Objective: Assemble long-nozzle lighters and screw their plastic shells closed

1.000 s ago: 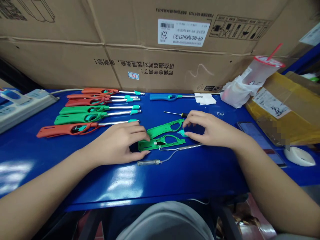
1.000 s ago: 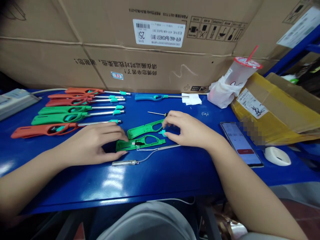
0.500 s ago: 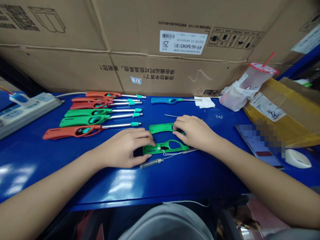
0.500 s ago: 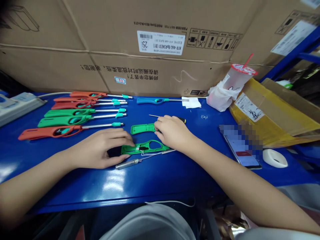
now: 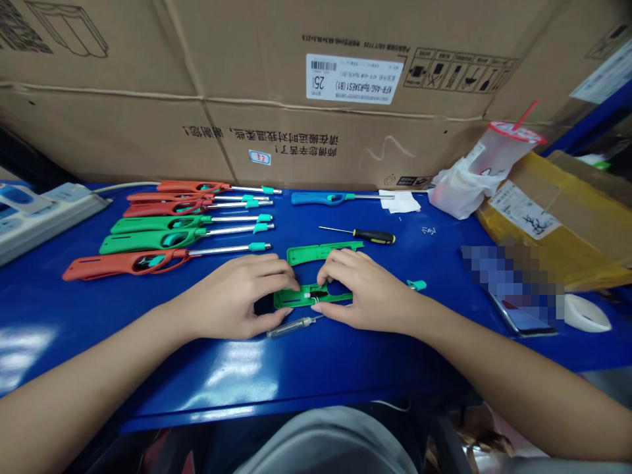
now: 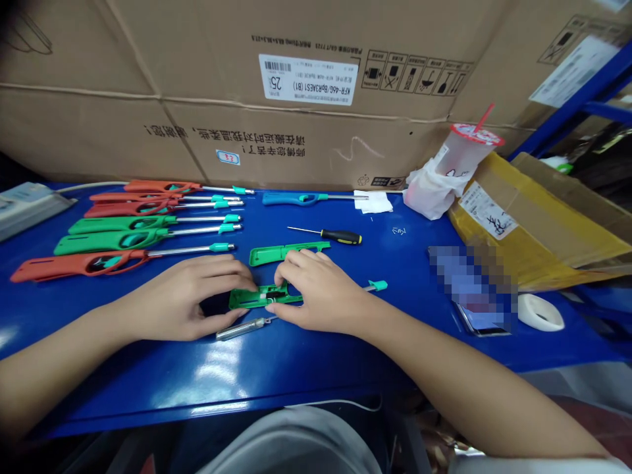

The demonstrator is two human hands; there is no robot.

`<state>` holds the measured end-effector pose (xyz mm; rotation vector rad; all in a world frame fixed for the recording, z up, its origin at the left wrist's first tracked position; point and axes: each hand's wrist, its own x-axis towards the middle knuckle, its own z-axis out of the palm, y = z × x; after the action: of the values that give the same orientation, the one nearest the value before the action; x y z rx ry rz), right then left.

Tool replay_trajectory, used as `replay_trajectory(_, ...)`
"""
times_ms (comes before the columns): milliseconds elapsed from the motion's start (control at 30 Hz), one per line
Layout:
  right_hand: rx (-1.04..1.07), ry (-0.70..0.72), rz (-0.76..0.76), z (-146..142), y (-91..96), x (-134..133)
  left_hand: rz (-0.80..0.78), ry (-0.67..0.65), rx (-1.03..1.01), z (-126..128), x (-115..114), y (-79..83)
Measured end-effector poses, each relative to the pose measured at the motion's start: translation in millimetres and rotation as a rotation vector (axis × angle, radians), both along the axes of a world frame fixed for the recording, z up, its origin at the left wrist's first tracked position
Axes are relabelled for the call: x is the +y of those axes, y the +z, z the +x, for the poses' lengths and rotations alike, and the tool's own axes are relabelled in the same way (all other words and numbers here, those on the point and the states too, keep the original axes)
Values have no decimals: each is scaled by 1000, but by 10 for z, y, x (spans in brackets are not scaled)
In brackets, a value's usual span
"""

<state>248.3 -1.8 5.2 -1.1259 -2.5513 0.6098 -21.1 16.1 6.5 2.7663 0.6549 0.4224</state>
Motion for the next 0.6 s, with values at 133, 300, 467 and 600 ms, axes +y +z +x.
replay_trajectory(133,7,-1,-22,-5,-34,5,10,0,2,-10,-1,4)
replay_trajectory(300,106,26,-31,-25,-82,-7,20,0,8,-8,-1,9)
replay_trajectory(467,221,53,-40,23,-28,17,20,4,15,-16,2,9)
replay_trajectory(600,205,100,38,105,36,50,21,13,18,-26,6,16)
